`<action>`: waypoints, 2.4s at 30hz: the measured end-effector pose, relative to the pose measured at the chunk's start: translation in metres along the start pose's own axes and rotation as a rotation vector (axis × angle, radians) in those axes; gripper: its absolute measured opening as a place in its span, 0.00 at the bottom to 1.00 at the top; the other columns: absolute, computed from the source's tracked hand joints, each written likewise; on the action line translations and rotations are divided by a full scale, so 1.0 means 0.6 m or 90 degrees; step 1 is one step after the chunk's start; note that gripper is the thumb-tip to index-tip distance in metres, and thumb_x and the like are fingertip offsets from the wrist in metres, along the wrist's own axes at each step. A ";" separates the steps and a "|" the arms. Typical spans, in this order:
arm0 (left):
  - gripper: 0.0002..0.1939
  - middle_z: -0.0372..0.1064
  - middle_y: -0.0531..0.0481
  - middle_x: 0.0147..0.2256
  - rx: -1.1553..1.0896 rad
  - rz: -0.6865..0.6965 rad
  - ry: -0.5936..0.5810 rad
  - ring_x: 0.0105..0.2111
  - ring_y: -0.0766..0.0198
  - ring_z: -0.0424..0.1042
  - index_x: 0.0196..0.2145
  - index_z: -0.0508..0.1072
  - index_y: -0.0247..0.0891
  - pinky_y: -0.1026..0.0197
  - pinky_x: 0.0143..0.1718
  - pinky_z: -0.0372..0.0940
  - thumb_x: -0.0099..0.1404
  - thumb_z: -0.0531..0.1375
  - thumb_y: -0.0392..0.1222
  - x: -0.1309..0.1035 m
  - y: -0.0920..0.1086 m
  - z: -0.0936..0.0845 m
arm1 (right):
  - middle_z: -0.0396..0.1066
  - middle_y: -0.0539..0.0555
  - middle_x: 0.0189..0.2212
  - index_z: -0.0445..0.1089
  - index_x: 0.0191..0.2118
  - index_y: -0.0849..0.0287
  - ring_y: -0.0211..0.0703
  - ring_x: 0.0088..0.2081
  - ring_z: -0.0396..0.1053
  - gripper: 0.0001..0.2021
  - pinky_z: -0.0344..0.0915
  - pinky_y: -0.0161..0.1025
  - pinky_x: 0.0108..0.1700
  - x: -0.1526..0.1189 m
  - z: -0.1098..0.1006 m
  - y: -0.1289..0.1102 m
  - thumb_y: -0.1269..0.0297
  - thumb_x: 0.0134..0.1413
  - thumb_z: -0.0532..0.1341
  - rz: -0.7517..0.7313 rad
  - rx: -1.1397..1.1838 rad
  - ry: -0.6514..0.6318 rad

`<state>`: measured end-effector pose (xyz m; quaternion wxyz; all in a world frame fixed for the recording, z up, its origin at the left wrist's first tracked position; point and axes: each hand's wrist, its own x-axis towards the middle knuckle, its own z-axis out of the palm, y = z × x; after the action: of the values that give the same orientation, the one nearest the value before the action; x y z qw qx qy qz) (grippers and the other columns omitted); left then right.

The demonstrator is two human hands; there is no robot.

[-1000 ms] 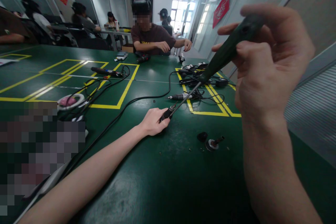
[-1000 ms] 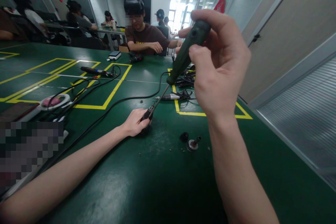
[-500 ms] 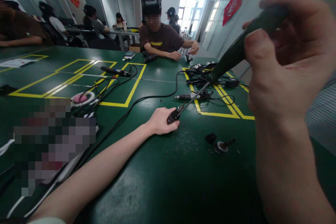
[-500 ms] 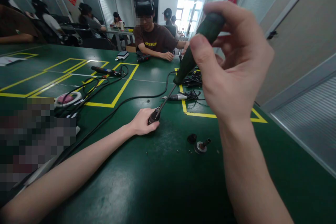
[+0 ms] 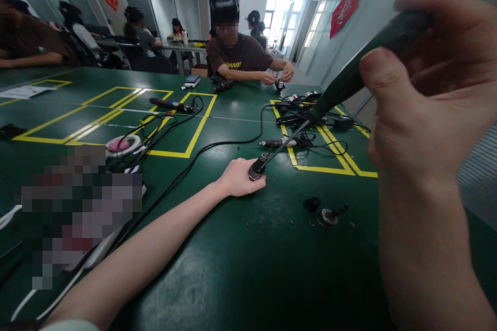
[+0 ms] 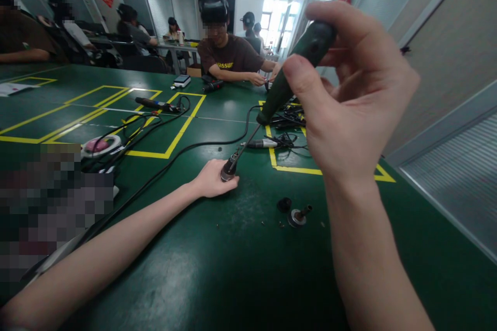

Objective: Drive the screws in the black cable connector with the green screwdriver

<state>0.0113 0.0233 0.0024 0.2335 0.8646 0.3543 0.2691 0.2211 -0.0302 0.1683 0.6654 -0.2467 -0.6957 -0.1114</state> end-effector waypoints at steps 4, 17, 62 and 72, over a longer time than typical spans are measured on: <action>0.17 0.61 0.54 0.21 0.002 0.001 0.003 0.24 0.62 0.62 0.23 0.56 0.43 0.60 0.30 0.51 0.60 0.60 0.50 0.000 -0.002 0.001 | 0.79 0.41 0.50 0.78 0.59 0.34 0.46 0.55 0.79 0.23 0.80 0.48 0.56 -0.001 0.000 0.015 0.42 0.60 0.70 0.017 0.086 -0.036; 0.15 0.60 0.55 0.21 -0.006 0.025 0.011 0.23 0.64 0.59 0.22 0.56 0.42 0.60 0.30 0.52 0.60 0.59 0.47 -0.001 0.001 -0.002 | 0.79 0.41 0.53 0.76 0.61 0.31 0.45 0.55 0.79 0.24 0.81 0.42 0.52 0.003 0.003 0.024 0.42 0.60 0.70 -0.017 0.092 -0.061; 0.21 0.59 0.54 0.21 0.037 0.081 0.000 0.25 0.61 0.63 0.24 0.53 0.43 0.58 0.31 0.51 0.66 0.56 0.55 -0.004 0.005 -0.007 | 0.74 0.44 0.51 0.79 0.57 0.33 0.43 0.53 0.78 0.22 0.81 0.33 0.42 -0.007 0.022 0.003 0.46 0.56 0.74 -0.018 0.050 0.029; 0.21 0.60 0.53 0.22 0.045 0.088 -0.001 0.25 0.61 0.64 0.25 0.53 0.43 0.58 0.32 0.51 0.67 0.56 0.56 -0.003 0.003 -0.007 | 0.76 0.44 0.51 0.78 0.57 0.35 0.46 0.53 0.77 0.23 0.81 0.47 0.52 -0.007 0.023 0.008 0.46 0.56 0.74 0.009 0.083 0.004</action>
<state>0.0083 0.0217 0.0061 0.1842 0.8949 0.3031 0.2709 0.2116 -0.0201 0.1622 0.6833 -0.2076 -0.6973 -0.0619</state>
